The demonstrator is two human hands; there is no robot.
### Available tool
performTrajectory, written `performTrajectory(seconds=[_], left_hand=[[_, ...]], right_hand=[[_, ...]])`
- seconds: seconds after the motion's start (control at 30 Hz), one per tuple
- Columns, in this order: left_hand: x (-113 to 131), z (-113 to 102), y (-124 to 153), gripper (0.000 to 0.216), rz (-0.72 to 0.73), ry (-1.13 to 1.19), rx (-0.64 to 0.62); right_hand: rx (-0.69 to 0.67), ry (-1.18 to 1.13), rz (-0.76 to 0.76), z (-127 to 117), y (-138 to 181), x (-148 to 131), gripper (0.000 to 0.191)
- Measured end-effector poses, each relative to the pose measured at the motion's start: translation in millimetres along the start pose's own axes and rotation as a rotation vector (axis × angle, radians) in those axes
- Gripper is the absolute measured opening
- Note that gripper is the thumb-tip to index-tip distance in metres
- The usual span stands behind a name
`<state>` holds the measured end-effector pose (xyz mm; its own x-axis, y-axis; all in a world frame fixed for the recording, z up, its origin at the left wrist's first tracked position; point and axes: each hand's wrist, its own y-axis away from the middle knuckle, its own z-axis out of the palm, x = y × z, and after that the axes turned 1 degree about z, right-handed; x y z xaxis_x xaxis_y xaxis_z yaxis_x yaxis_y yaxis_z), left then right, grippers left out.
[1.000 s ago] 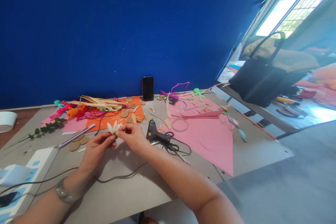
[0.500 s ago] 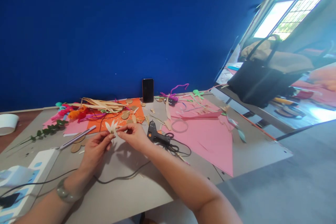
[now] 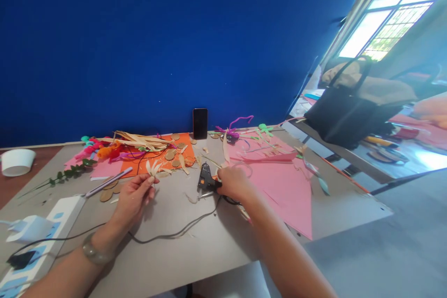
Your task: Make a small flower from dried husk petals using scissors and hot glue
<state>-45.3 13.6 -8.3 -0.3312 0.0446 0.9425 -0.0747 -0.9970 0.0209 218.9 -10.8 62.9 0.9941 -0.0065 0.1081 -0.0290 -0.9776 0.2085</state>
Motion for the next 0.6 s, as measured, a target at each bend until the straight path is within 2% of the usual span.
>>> performTrajectory(seconds=[0.13,0.27,0.47,0.6], left_hand=[[1.4,1.7,0.1,0.028,-0.023,0.046,-0.024],[2.9,2.2,0.0,0.029,-0.053,0.07,-0.042],[2.7,1.9,-1.2,0.03,-0.082,0.098,-0.025],[2.2,0.6,-2.2,0.029,-0.101,0.111,-0.021]], right_hand=[[-0.003,-0.095,-0.078,16.2,3.1,3.7,0.024],[0.005,-0.213,-0.091,24.3,4.1,7.0,0.022],[0.105,-0.385,-0.016,18.5,9.9,11.5,0.013],[0.159,-0.684,-0.019,15.2,14.1,9.5,0.018]])
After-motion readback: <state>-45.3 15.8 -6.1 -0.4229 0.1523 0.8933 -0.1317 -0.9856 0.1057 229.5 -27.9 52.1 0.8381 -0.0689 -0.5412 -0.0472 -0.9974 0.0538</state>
